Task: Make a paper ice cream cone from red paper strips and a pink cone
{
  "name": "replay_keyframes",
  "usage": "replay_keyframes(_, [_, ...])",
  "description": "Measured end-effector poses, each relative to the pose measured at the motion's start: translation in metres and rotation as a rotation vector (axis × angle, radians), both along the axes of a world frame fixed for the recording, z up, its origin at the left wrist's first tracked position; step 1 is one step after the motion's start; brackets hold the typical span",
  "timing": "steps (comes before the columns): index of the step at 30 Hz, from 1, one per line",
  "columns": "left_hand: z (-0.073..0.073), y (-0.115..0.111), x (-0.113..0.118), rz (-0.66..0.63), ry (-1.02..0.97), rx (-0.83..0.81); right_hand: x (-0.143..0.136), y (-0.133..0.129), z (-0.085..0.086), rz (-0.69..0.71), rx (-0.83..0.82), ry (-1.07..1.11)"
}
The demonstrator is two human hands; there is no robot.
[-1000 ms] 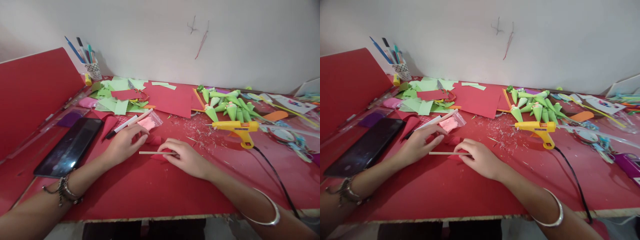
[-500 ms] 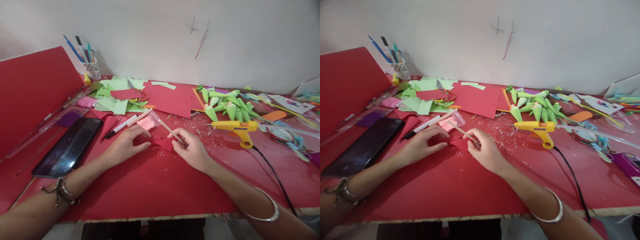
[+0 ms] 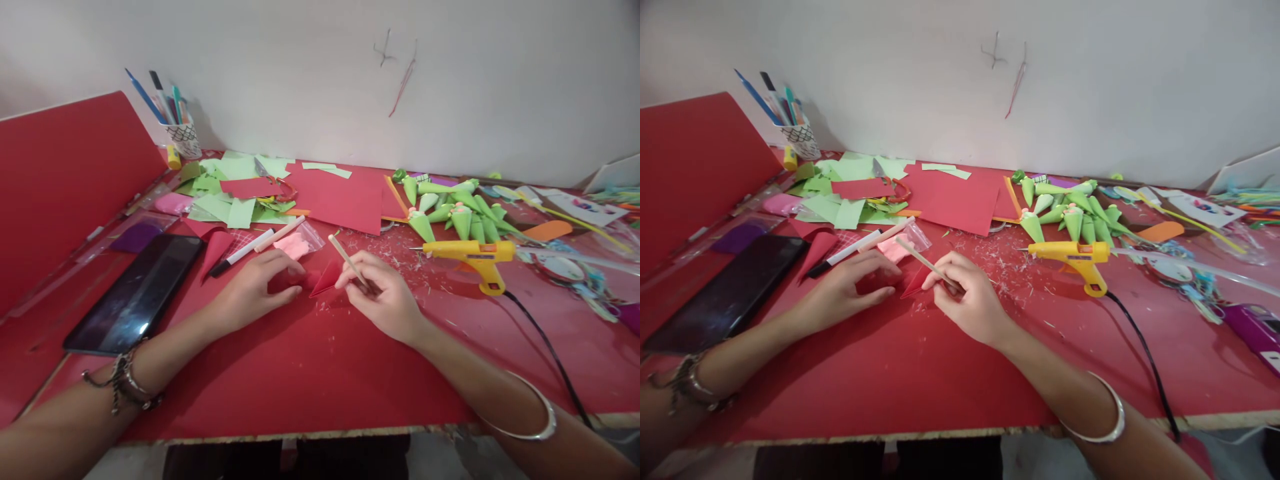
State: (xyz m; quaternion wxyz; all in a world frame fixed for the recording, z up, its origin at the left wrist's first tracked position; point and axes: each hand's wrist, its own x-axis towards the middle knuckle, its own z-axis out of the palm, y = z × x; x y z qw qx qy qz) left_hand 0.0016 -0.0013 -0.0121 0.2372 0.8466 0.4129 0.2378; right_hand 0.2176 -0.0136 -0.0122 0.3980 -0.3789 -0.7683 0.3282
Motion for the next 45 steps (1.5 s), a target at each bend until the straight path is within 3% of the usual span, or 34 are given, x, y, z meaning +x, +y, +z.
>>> replay_keyframes(6, [0.006,-0.001,0.002,-0.096,-0.025,0.013,0.0,-0.003,0.004,0.005,0.048,0.06])
replay_keyframes(12, [0.007,-0.008,0.005,-0.152,-0.093,-0.064,-0.001,-0.01,0.005,0.101,0.065,0.065])
replay_keyframes(18, [0.005,-0.014,0.009,-0.12,-0.117,-0.19,-0.005,-0.014,0.006,0.193,0.131,0.042])
replay_keyframes(24, [0.005,-0.012,0.009,-0.015,-0.134,-0.217,-0.005,-0.016,0.003,-0.006,0.07,0.135])
replay_keyframes(28, [0.005,-0.011,0.008,-0.007,-0.176,-0.278,-0.005,-0.015,-0.001,-0.045,-0.015,0.208])
replay_keyframes(33, [0.005,-0.012,0.007,-0.044,-0.194,-0.363,-0.006,-0.015,-0.001,0.013,-0.021,0.133])
replay_keyframes(39, [0.007,-0.01,0.007,-0.079,-0.178,-0.205,-0.005,-0.014,0.003,0.055,0.074,-0.009])
replay_keyframes(45, [0.005,-0.008,0.007,-0.093,-0.247,-0.252,-0.003,-0.015,0.005,0.161,0.032,-0.067])
